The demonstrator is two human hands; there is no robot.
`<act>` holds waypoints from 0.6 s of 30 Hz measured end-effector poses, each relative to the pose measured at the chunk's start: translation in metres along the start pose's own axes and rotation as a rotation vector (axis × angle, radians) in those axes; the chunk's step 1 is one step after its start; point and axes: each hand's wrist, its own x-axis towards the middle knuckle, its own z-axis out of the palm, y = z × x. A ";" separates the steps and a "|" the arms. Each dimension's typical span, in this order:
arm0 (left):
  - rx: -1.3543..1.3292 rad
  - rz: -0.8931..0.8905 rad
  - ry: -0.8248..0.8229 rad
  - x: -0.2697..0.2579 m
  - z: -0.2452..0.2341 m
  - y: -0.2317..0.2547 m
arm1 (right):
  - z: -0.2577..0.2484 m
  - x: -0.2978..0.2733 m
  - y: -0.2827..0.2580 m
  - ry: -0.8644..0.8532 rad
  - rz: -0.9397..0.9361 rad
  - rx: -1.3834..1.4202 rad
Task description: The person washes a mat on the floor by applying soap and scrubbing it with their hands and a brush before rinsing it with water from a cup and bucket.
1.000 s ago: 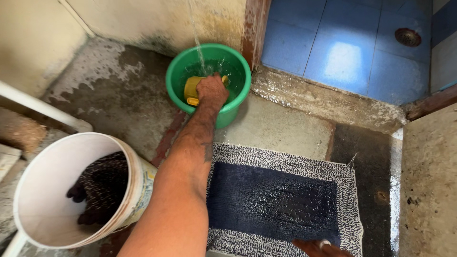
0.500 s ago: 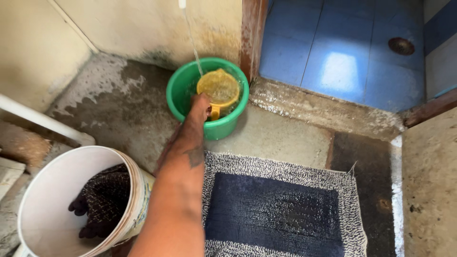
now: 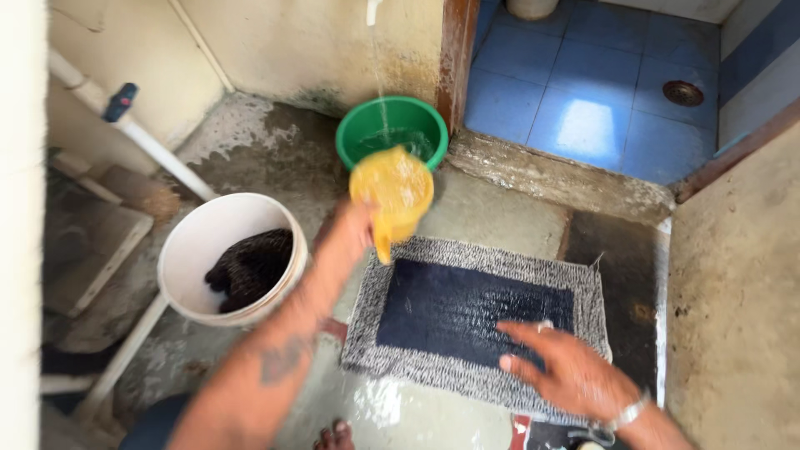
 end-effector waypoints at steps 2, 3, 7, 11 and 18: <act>0.060 0.100 0.061 -0.039 -0.015 -0.072 | -0.001 -0.002 -0.003 0.012 -0.031 -0.031; 0.064 -0.008 0.094 -0.062 -0.025 -0.104 | 0.001 0.002 -0.004 0.023 -0.049 -0.038; 0.239 -0.214 0.310 -0.164 -0.075 -0.212 | 0.019 0.017 0.014 0.093 -0.125 -0.065; 0.509 -0.389 0.198 -0.219 -0.106 -0.288 | 0.046 0.026 0.034 0.085 -0.147 -0.029; 1.442 -0.200 -0.002 -0.249 -0.086 -0.271 | 0.073 0.022 0.043 0.117 -0.147 0.051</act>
